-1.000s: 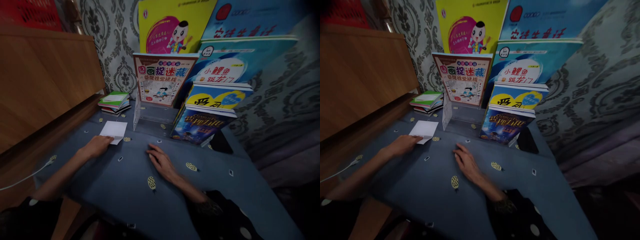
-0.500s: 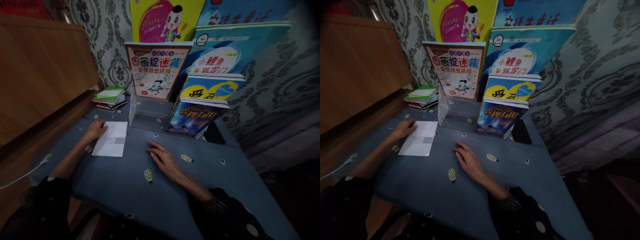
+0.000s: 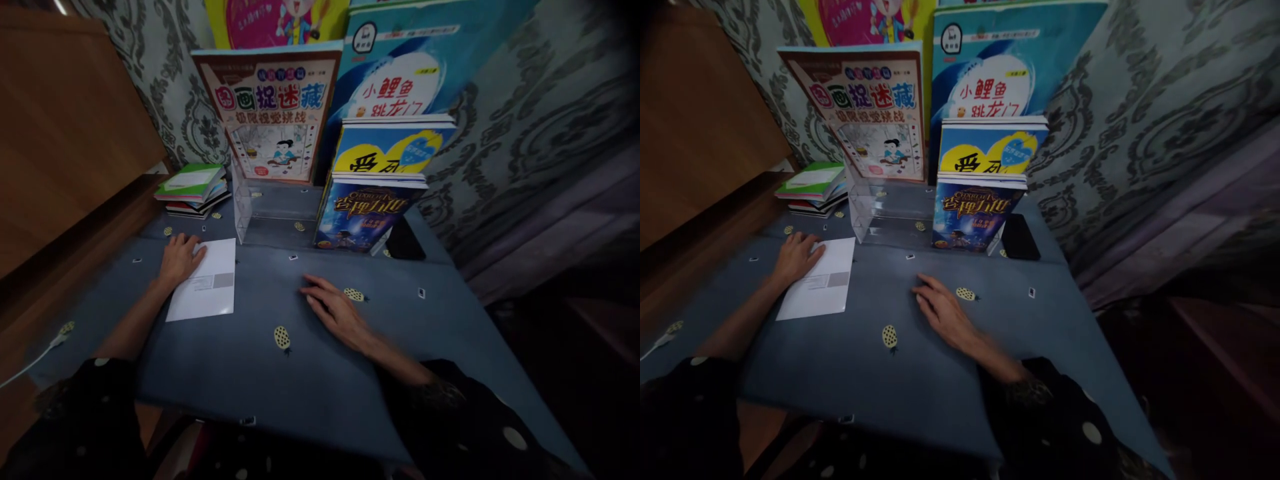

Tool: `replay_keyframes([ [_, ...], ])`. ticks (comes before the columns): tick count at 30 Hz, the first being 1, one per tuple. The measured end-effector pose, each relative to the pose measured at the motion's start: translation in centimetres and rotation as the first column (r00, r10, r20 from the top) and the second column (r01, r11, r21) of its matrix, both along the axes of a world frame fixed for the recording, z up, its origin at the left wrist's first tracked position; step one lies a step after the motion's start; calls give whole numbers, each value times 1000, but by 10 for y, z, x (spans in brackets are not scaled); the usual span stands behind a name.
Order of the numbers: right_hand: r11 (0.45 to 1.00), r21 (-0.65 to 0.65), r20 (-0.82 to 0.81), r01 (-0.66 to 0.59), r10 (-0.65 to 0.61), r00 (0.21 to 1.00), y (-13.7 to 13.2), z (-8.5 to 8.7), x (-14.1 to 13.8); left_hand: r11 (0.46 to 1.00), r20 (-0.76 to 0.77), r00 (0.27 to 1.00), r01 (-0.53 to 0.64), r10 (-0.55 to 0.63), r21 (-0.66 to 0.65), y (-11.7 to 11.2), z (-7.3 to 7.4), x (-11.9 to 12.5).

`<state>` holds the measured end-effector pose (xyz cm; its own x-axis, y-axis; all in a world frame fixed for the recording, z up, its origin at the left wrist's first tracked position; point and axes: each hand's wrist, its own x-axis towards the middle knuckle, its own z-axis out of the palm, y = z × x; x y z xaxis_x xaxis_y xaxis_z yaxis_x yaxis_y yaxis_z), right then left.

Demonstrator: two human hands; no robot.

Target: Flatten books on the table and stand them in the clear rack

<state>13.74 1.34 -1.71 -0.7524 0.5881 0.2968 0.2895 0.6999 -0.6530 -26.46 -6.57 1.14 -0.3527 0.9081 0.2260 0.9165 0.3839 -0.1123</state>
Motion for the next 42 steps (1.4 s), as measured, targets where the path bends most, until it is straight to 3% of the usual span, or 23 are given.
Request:
replay_keyframes([
  [8, 1000, 0, 22, -9, 9, 1000, -3, 3, 14, 995, 41, 994, 98, -99, 34, -21, -15, 25],
  [19, 999, 38, 46, -11, 9, 999, -7, 2, 26, 973, 172, 958, 226, -231, 49, -24, -28, 90],
  [25, 999, 50, 43, 20, -22, 999, -6, 2, 44, 942, 170, 927, 320, -334, 103, -5, -36, 143],
  [31, 991, 110, 29, 74, -77, 997, -2, -2, 66, 932, 173, 916, 360, -363, 47, 30, -35, 208],
  [37, 956, 225, 78, 187, -209, 975, 5, -5, 93, 927, 189, 907, 371, -375, 59, 62, -30, 275],
  [42, 921, 296, 110, 252, -294, 949, 12, -5, 104, 886, 254, 849, 446, -463, 123, 78, -37, 309],
])
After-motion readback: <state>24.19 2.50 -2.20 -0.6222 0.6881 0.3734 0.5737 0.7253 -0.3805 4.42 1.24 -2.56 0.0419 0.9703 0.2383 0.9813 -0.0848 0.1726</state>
